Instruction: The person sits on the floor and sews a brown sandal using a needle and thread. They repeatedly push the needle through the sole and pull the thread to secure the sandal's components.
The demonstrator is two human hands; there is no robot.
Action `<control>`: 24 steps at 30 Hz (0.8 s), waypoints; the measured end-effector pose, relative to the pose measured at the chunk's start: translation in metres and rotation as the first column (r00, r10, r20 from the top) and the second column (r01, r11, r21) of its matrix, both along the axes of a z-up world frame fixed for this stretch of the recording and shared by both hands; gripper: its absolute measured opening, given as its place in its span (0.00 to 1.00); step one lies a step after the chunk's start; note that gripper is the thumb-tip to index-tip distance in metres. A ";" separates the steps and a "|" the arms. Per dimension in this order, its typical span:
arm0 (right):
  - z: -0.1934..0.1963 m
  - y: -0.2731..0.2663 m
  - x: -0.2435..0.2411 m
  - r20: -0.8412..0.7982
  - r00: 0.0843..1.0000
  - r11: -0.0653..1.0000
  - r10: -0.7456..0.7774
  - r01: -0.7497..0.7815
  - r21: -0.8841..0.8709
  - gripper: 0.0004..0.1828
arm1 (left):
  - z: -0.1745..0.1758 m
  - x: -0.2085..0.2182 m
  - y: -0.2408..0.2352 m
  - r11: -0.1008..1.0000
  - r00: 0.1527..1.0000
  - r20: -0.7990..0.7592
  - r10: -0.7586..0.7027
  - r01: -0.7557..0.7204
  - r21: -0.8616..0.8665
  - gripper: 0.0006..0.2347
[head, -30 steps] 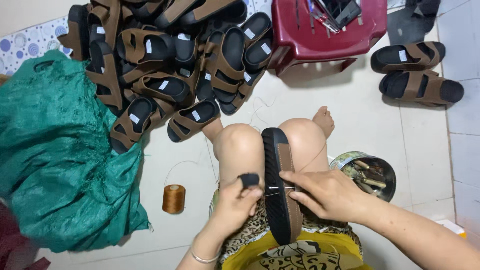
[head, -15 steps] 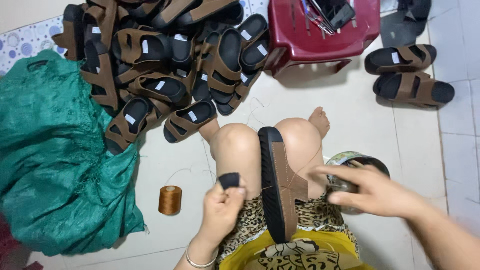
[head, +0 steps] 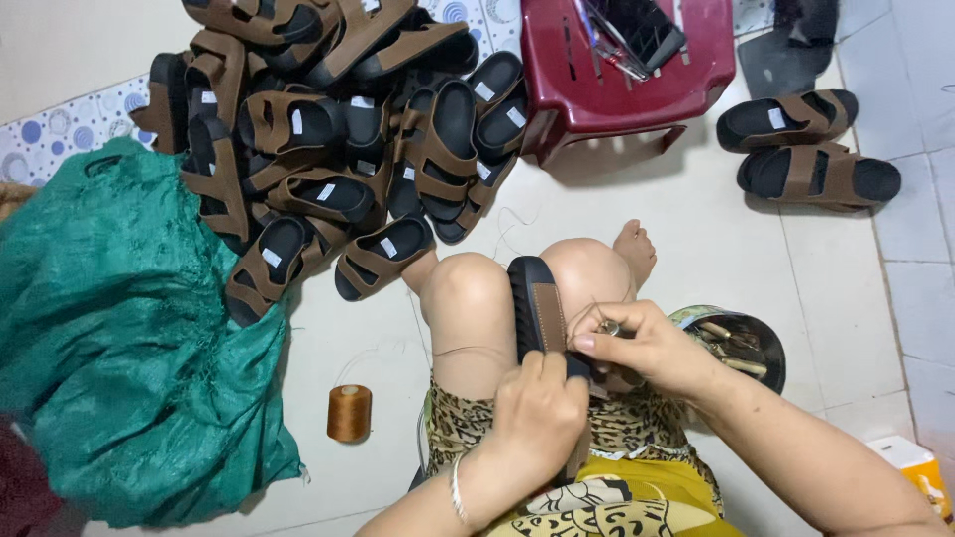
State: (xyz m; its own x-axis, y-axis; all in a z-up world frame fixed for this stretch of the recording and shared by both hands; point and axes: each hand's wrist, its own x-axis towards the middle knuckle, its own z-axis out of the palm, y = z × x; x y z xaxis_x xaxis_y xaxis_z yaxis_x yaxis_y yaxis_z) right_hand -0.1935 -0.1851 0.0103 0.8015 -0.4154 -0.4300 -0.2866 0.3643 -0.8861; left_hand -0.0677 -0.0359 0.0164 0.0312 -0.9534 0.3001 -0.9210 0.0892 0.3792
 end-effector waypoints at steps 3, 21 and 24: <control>-0.003 0.008 -0.004 -0.021 0.992 0.941 -0.123 0.124 0.315 0.11 | 0.002 0.000 -0.002 0.997 0.998 0.034 0.054 -0.052 -0.066 0.12; -0.029 0.014 -0.027 -0.295 0.903 0.563 -0.311 -0.075 -0.823 0.15 | 0.024 0.080 0.058 0.872 0.761 -0.428 0.487 -0.450 0.193 0.15; -0.065 -0.090 -0.104 0.059 0.847 0.040 -0.528 0.094 -0.995 0.04 | 0.031 0.085 0.050 0.927 0.907 -0.237 0.349 -0.371 -0.058 0.11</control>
State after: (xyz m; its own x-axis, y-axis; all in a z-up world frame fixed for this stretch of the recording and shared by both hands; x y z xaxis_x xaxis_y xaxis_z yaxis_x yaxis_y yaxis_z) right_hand -0.2974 -0.2753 -0.0552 0.4149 -0.8046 0.4247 -0.6720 -0.5857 -0.4531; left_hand 0.0172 0.0137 0.0470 0.4420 -0.8306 0.3386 -0.7928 -0.1852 0.5807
